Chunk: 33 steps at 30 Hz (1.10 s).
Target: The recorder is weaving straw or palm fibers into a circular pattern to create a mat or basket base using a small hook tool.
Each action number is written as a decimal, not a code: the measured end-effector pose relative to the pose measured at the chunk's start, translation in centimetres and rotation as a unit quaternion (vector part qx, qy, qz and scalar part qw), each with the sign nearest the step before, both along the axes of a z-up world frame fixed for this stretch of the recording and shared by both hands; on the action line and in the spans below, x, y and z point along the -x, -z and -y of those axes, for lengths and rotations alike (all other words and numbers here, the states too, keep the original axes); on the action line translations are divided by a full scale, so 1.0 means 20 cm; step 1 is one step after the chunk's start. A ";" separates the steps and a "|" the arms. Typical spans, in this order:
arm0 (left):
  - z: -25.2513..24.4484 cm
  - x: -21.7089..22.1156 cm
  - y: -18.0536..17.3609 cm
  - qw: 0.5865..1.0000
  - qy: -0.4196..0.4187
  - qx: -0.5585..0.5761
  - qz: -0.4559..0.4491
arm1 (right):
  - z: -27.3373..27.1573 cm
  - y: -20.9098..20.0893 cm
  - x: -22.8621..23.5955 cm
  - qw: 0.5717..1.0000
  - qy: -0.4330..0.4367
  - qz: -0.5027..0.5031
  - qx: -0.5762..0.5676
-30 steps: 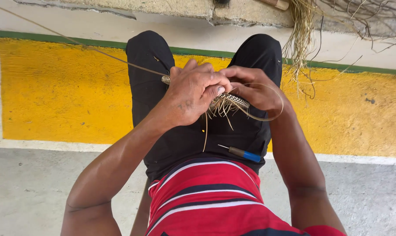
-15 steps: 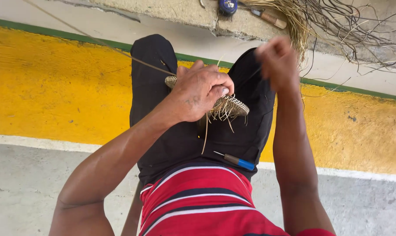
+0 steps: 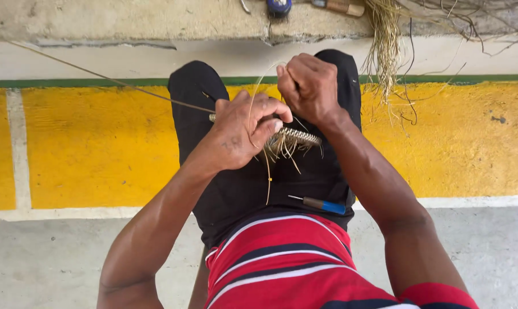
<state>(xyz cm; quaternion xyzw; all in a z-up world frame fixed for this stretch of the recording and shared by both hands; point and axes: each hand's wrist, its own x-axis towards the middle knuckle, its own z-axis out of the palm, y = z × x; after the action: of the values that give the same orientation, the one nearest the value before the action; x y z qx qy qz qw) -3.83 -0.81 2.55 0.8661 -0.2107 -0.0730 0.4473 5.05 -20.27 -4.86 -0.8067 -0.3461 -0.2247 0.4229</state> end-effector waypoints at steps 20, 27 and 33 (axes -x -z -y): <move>-0.01 0.00 0.01 0.999 -0.003 -0.040 0.015 | 0.47 -0.46 0.44 0.871 -0.186 -0.199 -0.409; -0.01 0.03 -0.01 0.998 -0.019 -0.056 -0.006 | 0.15 -0.19 0.55 0.844 -0.114 -0.361 -0.380; 0.00 0.00 -0.01 0.998 -0.017 -0.065 -0.014 | 0.15 -0.08 0.55 0.845 -0.108 -0.382 -0.359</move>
<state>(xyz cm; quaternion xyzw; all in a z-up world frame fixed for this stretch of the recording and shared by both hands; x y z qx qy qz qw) -3.77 -0.82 2.79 0.8956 -0.1848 -0.0914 0.3943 -6.00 -23.24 -3.36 -0.5784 -0.1371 0.0401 0.8032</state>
